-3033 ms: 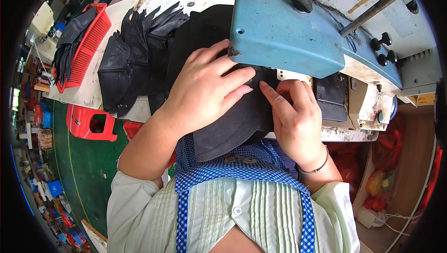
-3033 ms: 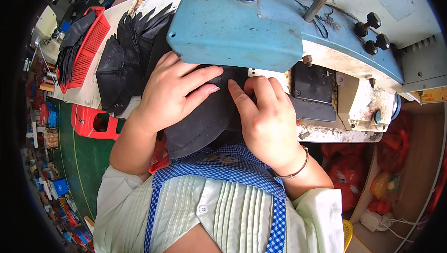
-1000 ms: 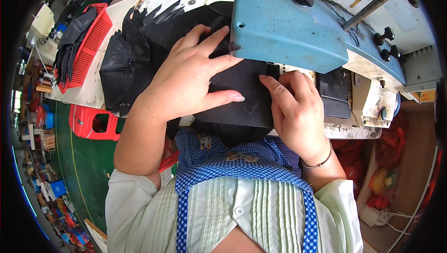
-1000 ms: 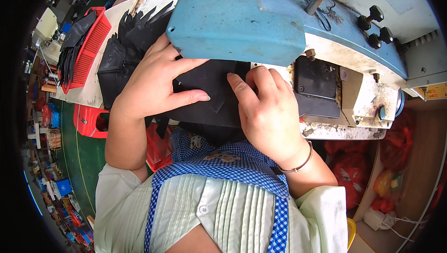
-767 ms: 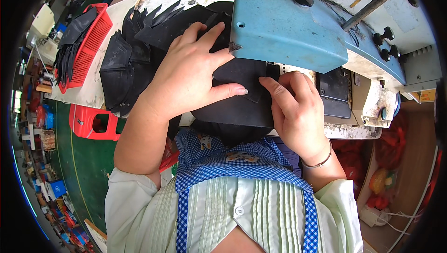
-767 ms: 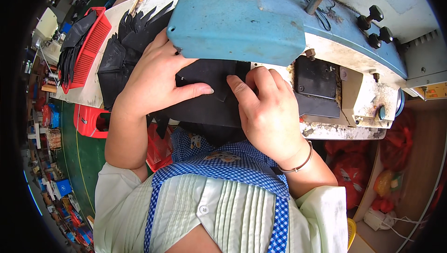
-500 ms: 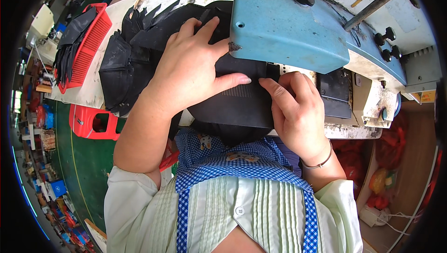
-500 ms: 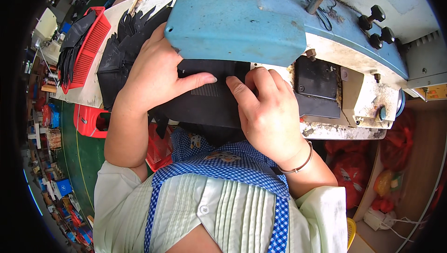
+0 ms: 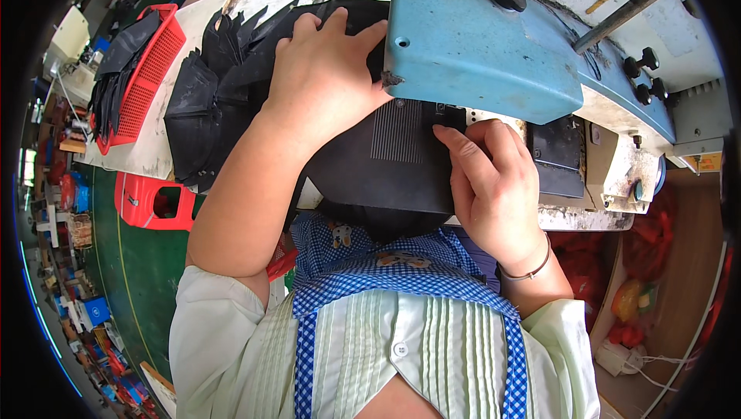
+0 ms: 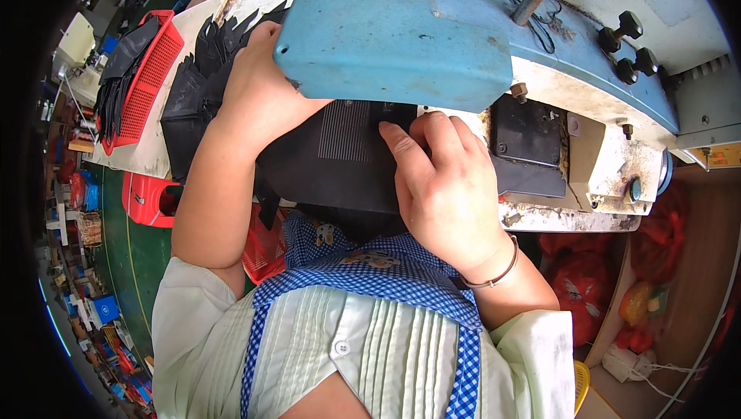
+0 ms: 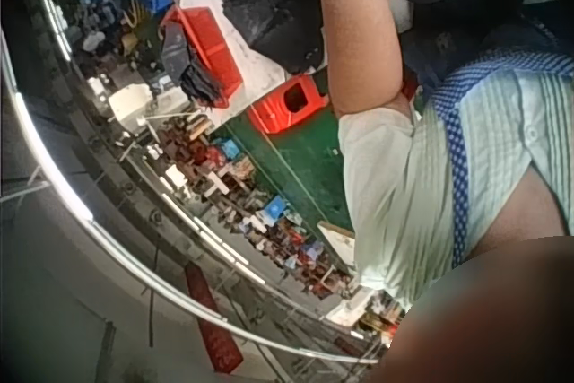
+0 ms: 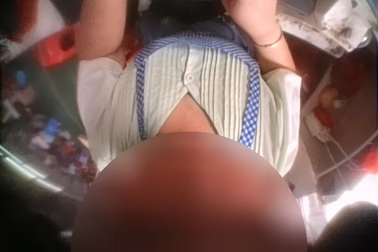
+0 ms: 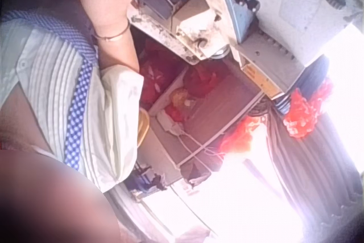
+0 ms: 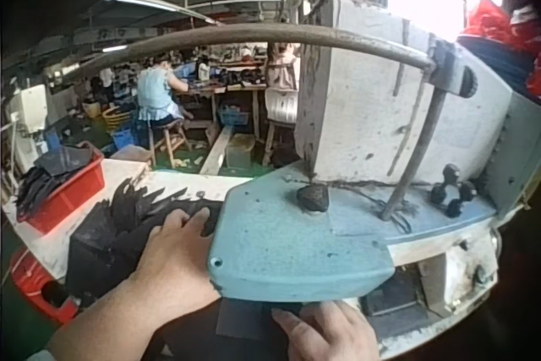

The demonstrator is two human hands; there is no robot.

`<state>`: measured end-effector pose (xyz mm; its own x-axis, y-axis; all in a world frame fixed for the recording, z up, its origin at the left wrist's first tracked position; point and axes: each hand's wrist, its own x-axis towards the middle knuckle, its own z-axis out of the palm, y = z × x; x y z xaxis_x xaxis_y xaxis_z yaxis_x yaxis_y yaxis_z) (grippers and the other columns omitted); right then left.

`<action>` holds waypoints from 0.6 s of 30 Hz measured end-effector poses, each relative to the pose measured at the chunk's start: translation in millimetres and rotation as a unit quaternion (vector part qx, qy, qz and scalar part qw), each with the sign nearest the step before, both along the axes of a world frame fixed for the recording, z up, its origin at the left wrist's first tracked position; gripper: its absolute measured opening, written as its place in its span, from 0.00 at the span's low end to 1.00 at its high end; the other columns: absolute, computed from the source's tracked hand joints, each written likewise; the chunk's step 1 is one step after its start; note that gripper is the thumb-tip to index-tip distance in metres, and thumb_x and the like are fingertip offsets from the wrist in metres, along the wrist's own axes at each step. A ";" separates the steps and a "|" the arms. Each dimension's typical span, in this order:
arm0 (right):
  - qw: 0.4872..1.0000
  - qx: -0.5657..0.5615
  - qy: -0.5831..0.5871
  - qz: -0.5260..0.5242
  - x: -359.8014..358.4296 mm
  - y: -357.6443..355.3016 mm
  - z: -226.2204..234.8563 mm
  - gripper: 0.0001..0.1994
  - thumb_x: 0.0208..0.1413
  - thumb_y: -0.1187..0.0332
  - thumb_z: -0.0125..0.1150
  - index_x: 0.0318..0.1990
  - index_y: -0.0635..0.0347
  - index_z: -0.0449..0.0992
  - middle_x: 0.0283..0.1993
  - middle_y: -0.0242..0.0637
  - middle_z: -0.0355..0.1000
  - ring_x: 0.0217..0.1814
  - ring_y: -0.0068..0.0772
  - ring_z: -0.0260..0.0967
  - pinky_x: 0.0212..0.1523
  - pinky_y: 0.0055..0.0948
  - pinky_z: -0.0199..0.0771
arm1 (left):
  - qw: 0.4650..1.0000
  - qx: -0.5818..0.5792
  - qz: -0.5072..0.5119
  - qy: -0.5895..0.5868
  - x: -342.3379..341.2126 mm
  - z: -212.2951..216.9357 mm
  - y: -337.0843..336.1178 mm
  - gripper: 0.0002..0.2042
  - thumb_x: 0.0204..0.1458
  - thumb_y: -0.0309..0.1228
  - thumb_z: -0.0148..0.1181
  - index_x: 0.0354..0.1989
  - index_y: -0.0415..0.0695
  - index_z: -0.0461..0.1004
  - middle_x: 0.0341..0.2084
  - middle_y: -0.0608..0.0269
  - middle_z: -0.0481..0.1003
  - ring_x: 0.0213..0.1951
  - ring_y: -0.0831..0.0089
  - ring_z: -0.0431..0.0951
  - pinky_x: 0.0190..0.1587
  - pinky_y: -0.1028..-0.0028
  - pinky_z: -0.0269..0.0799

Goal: Operating a machine to thin the edges of black shoe upper components.

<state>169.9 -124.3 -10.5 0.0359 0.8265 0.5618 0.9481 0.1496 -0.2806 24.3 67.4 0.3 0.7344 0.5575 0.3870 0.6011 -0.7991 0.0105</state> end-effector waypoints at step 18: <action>0.982 -0.050 0.170 0.067 -9.5 7.5 17.3 0.14 0.48 0.80 0.72 0.45 0.66 0.82 0.42 0.44 0.75 0.40 0.42 0.77 0.42 0.33 0.78 | 0.972 -0.127 -0.182 -0.076 -99.0 -0.5 -108.0 0.21 0.50 0.31 0.69 0.53 0.40 0.79 0.63 0.51 0.72 0.57 0.51 0.72 0.56 0.57 0.70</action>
<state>160.4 -116.8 6.7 0.0938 0.8872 0.4518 0.7708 0.2226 -0.5970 -74.6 -40.6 -0.2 0.8463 0.3627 0.3902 0.2545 -0.9187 0.3020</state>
